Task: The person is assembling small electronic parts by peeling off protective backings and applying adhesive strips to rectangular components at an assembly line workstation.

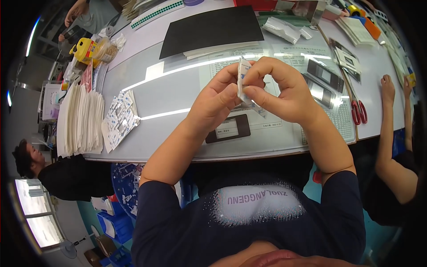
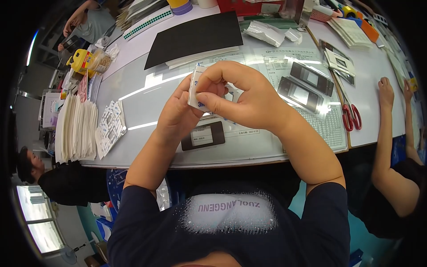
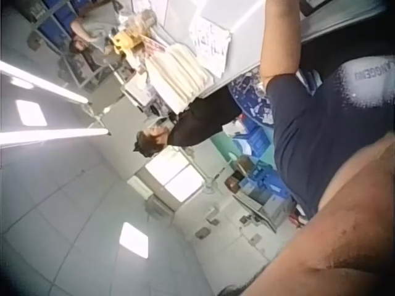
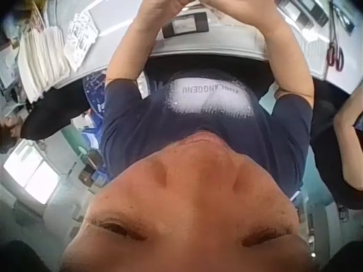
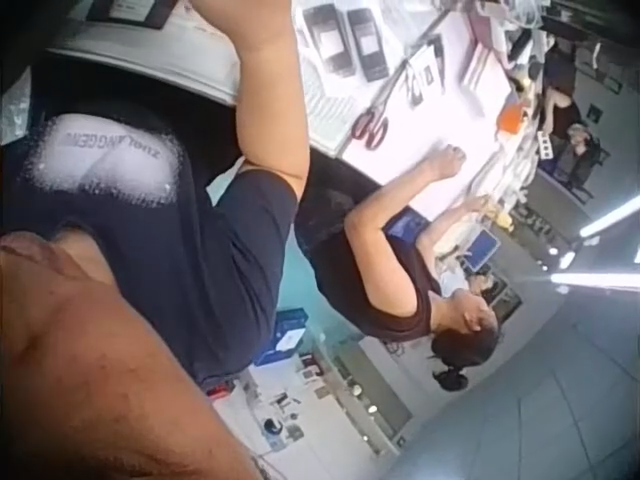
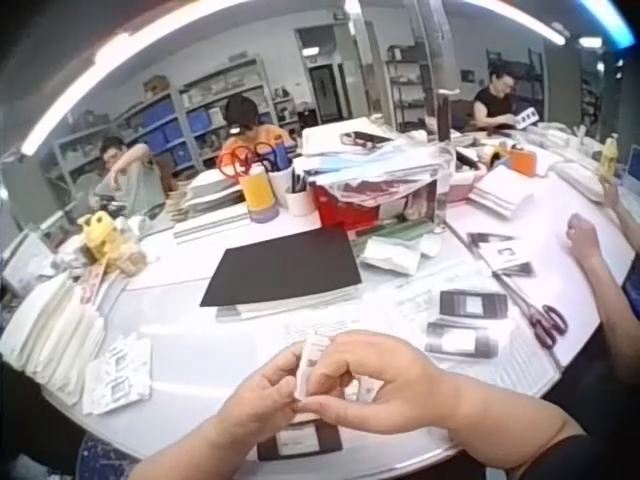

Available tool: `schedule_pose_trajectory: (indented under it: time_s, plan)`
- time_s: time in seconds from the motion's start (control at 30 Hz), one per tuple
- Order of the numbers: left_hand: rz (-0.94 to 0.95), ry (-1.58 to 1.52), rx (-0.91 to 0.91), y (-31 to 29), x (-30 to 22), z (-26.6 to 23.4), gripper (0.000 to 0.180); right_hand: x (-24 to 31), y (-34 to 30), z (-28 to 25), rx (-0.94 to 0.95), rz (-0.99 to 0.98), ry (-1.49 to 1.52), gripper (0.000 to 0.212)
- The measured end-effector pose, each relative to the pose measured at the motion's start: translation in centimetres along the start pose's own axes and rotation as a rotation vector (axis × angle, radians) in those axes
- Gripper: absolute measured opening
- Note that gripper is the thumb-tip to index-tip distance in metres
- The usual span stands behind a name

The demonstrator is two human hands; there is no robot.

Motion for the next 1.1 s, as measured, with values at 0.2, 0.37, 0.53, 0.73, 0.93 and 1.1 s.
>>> schedule_pose_trajectory:
  time_s: [0.2,0.37,0.53,0.73,0.93,1.1]
  plan:
    - [-0.027,-0.01,-0.088,-0.2,-0.4,0.9,0.06,1.2,0.3,-1.4,-0.181,-0.166,-0.312,0.034]
    - [-0.043,-0.031,-0.045,-0.3,-0.4,0.2,0.05,0.6,0.1,-1.1,-0.148,-0.148,-0.304,0.032]
    - [-0.027,0.034,-0.042,-0.4,-0.4,0.0,0.046,-0.1,-0.1,-0.8,-0.13,-0.114,-0.247,0.024]
    - [-0.02,0.107,-0.03,-0.4,-0.3,0.0,0.046,0.3,0.0,-0.8,-0.131,-0.117,-0.275,0.019]
    - [-0.059,-0.003,-0.145,-0.3,-0.4,-0.2,0.054,1.7,-0.2,0.1,-0.108,-0.27,-0.59,0.031]
    - [-0.02,-0.017,-0.084,-0.1,-0.5,-0.2,0.057,2.3,-0.4,1.8,-0.004,-0.352,-0.676,0.031]
Point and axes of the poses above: each hand's wrist, its own y-axis towards the middle knuckle, its own z-axis out of the palm, x = y × z, the point moved 9 cm from there along y, towards the middle knuckle, and after that the axes turned 2 degrees about -x, right-handed, at the moved point
